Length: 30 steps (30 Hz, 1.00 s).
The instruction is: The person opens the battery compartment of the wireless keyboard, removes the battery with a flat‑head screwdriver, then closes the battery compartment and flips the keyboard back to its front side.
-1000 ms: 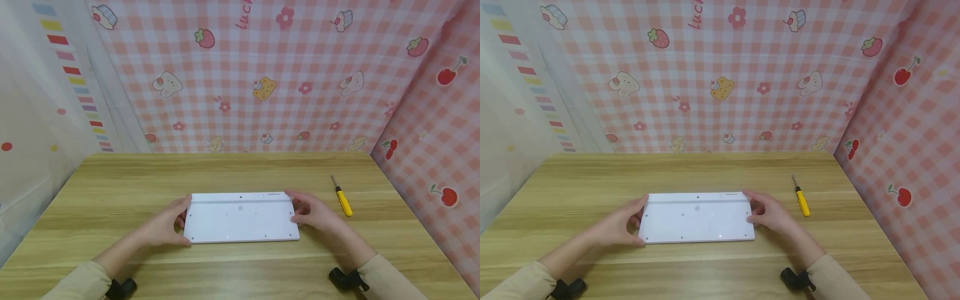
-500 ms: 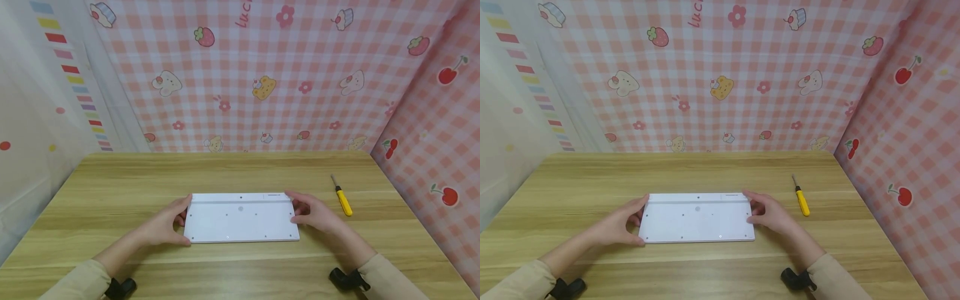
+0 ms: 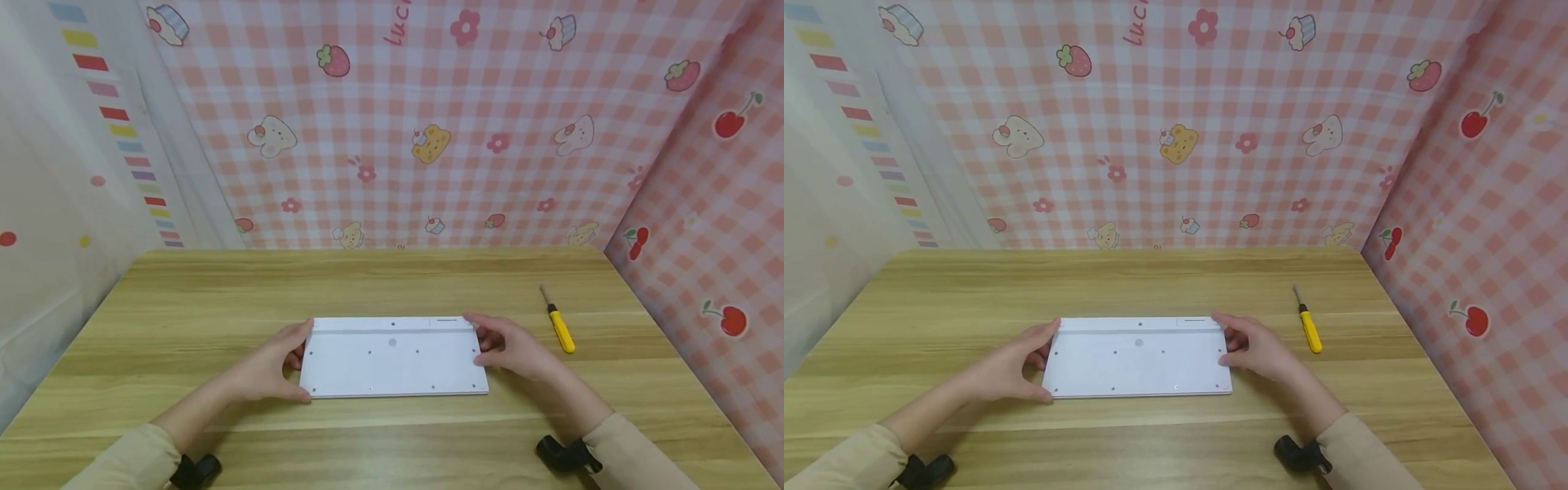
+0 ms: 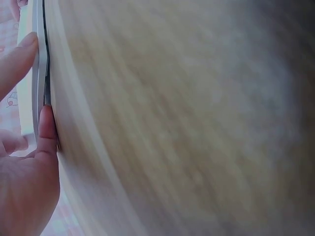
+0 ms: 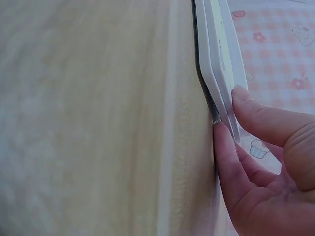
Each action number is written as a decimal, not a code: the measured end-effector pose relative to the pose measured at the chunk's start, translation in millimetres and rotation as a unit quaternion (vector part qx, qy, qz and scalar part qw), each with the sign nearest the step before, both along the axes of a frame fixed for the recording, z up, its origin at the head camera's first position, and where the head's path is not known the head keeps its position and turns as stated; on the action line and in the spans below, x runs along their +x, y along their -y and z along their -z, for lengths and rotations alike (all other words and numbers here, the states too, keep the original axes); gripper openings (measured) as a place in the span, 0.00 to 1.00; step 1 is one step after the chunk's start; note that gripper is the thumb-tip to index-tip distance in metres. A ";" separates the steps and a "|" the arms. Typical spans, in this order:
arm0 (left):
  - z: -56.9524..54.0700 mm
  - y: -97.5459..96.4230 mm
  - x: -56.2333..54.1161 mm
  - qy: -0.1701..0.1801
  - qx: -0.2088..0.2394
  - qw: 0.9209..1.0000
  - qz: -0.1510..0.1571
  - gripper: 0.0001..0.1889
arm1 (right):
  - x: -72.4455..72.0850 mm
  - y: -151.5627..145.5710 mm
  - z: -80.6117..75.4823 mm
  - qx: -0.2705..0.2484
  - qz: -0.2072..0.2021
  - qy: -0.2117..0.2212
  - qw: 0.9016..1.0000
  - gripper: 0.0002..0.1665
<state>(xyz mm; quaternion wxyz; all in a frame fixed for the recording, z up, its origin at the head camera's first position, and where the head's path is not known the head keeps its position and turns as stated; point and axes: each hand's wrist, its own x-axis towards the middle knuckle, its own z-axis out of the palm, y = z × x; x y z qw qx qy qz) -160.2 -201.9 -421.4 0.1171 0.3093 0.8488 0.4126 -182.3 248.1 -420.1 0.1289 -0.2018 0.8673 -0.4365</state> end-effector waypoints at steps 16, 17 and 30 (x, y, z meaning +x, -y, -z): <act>2.9 -0.7 -1.1 0.022 -0.016 0.999 -0.018 0.59 | -0.8 -0.8 -0.7 0.014 -0.014 -0.019 1.000 0.39; 2.1 -0.7 -0.9 0.022 -0.016 0.999 -0.018 0.58 | -0.8 -0.7 -0.9 0.012 -0.016 -0.019 1.000 0.39; -18.9 -14.1 -11.1 -0.097 -0.073 0.991 -0.059 0.39 | -2.6 0.4 -11.2 0.029 0.002 -0.059 0.998 0.27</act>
